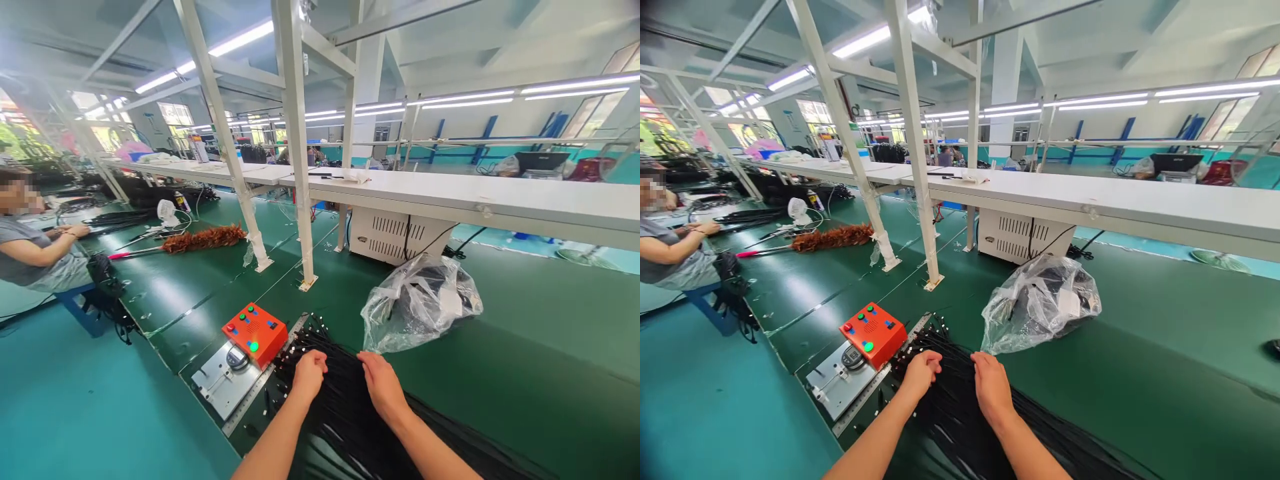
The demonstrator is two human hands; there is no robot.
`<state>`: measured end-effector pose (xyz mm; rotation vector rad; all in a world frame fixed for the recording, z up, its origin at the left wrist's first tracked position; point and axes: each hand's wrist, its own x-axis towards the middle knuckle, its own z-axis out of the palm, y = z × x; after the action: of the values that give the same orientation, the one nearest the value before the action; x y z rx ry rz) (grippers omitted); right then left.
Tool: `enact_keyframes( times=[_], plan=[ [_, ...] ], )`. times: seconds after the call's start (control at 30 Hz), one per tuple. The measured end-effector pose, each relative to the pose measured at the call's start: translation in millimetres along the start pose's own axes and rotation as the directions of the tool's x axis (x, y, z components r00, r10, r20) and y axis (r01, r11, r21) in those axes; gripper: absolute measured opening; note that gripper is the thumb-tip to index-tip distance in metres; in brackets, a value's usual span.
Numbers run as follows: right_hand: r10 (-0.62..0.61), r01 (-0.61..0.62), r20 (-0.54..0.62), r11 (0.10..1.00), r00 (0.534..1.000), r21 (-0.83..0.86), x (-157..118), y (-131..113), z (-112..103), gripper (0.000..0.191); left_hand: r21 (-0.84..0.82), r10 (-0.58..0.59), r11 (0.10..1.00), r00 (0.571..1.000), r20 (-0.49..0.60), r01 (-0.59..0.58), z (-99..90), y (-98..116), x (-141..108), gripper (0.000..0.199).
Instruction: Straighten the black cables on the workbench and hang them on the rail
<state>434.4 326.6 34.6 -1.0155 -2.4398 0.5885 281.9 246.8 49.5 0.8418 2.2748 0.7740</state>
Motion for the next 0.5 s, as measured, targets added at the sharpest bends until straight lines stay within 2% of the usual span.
enact_keyframes(
  times=[0.1, 0.23, 0.37, 0.5],
  plan=[
    [0.007, -0.008, 0.029, 1.0, 1.0, 0.027, 34.8, 4.2, 15.3, 0.035, -0.31, -0.157, 0.935, 0.985, 0.069, 0.171, 16.0, 7.4, 12.7, 0.021],
    [0.01, -0.016, 0.074, 0.997, 0.997, 0.079, 52.6, 9.1, 28.1, 0.026, -0.593, -0.234, 0.776, 0.971, 0.045, 0.214, 28.8, 13.6, 19.8, 0.026],
    [0.0, -0.005, 0.058, 0.995, 0.998, 0.096, 47.4, 12.3, 38.3, 0.027, -0.682, -0.301, 0.691, 0.953, 0.028, 0.238, 32.9, 17.3, 19.7, 0.026],
    [-0.031, 0.026, 0.089, 0.998, 0.996, 0.059, 41.7, 15.7, 50.5, 0.025, -0.647, -0.351, 0.717, 0.936, -0.011, 0.261, 30.4, 16.6, 5.6, 0.02]
  ],
)
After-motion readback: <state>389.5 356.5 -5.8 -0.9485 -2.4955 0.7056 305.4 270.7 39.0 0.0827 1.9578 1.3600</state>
